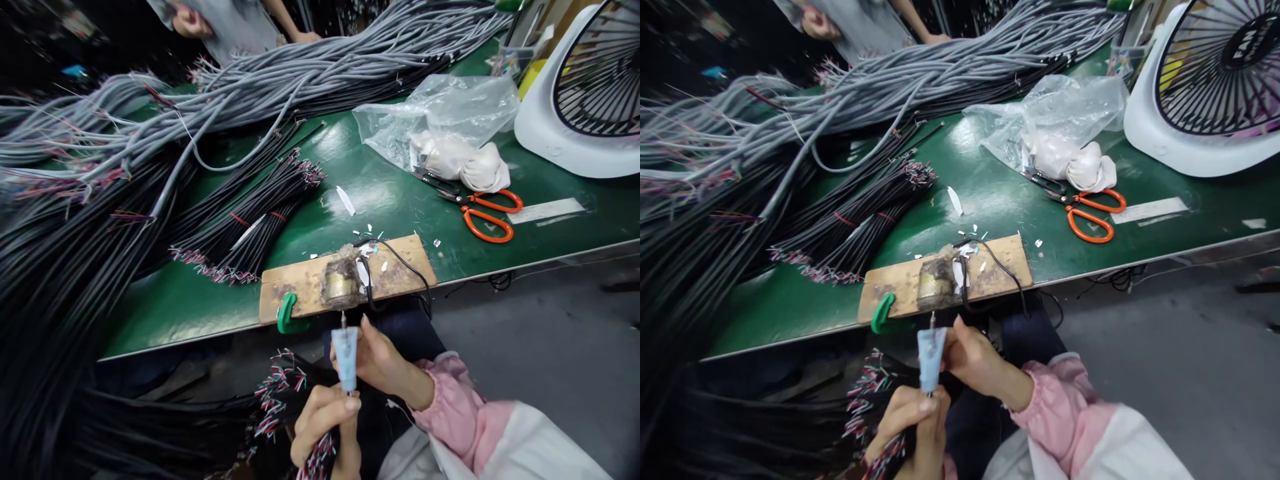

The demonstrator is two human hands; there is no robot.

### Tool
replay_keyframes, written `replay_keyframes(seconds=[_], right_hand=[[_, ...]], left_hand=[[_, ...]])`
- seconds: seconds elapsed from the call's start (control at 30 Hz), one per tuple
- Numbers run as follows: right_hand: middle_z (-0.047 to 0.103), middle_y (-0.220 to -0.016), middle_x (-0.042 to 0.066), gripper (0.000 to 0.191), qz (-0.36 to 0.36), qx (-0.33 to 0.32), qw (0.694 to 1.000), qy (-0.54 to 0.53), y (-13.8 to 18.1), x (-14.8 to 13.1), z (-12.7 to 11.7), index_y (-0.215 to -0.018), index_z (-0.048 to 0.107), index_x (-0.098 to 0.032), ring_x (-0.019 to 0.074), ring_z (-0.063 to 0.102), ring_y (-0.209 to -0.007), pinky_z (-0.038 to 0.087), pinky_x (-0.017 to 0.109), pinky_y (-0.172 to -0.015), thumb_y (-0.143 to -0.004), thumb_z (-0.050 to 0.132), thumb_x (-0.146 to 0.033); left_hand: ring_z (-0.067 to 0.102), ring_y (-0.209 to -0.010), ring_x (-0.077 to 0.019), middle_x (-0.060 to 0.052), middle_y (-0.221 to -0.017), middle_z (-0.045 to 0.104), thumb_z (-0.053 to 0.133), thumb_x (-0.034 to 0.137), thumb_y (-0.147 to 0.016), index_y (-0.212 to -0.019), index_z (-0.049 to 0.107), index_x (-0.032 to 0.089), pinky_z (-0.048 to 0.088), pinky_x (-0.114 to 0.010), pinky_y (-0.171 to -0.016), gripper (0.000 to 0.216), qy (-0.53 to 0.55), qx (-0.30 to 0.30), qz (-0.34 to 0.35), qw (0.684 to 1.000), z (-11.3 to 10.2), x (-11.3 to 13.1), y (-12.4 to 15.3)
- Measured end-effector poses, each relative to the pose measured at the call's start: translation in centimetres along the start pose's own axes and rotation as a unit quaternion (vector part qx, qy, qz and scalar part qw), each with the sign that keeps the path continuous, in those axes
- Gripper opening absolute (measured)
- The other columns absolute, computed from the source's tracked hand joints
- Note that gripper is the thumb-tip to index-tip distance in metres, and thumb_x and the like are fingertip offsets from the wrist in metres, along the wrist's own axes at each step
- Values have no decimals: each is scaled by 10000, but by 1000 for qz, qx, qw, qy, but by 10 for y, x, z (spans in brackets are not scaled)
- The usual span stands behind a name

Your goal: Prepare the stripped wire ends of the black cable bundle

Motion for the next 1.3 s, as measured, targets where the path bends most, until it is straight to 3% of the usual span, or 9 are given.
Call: replay_keyframes(seconds=[0.13,0.3,0.43,0.53,0.67,0.83,0.97,1.1,1.3], right_hand=[[609,-650,32,658,-10,22,999,38,15,5,-18,-789,729,-131,141,518,-623,369,264,-616,-861,575,-766],[628,-731,14,453,-25,-16,985,168,45,-8,-20,-912,757,-131,115,517,-636,390,255,-628,-864,725,-581],[622,-779,11,393,-79,-59,956,278,59,-10,-8,-944,771,-155,123,504,-659,408,265,-625,-766,837,-499],[606,-703,7,279,-119,-17,934,338,60,-4,-6,-814,776,-160,129,505,-634,402,274,-613,-813,810,-437],[633,-654,8,329,-78,84,946,303,56,1,-17,-746,749,-148,123,534,-582,410,260,-566,-805,807,-466],[588,-515,-41,415,-24,180,967,178,54,1,-32,-794,717,-133,82,499,-429,379,204,-443,-750,833,-529],[752,-796,54,515,15,111,987,118,53,9,-26,-1130,681,-153,170,731,-691,575,295,-677,-803,795,-535],[765,-966,105,501,57,7,984,170,50,26,-19,-1146,678,-145,196,744,-871,577,358,-837,-827,778,-518],[715,-830,55,433,-18,-12,969,247,54,27,-20,-987,737,-136,139,641,-663,528,279,-645,-919,657,-556]], left_hand=[[562,-534,-93,59,-670,622,752,230,-889,-770,704,237,525,-221,-547,129,5,31,3,1000,0,3,3],[570,-510,-101,50,-634,622,714,178,-892,-820,726,237,507,-210,-513,94,-5,-51,-10,999,-15,8,8],[614,-501,-112,51,-630,648,787,237,-824,-914,703,225,509,-194,-504,124,-38,-66,-155,985,-30,2,15],[584,-442,-108,65,-590,621,839,265,-759,-887,647,209,465,-174,-424,237,-10,-63,-238,969,-33,-12,20],[738,-747,-209,-49,-795,738,808,264,-778,-645,636,179,595,-296,-712,233,-58,-12,-186,981,-29,-28,31],[730,-824,-218,-77,-896,736,726,239,-866,-870,755,179,602,-339,-767,67,-58,2,-99,993,-22,-35,57],[697,-601,-172,-36,-741,727,697,296,-907,-998,761,181,586,-271,-575,160,-14,-48,-84,995,-22,-34,68],[680,-485,-146,-15,-695,737,690,381,-921,-925,728,179,571,-243,-511,206,0,-47,-135,990,-24,-26,66],[582,-362,-116,22,-551,672,757,402,-862,-741,648,174,490,-208,-392,281,8,5,-219,976,-30,-18,50]])
Point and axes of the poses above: each hand's wrist, its own y-axis away from the middle knuckle, its own z-axis out of the palm, x = y × z, the point moved 1 cm from there along -y, towards the middle knuckle
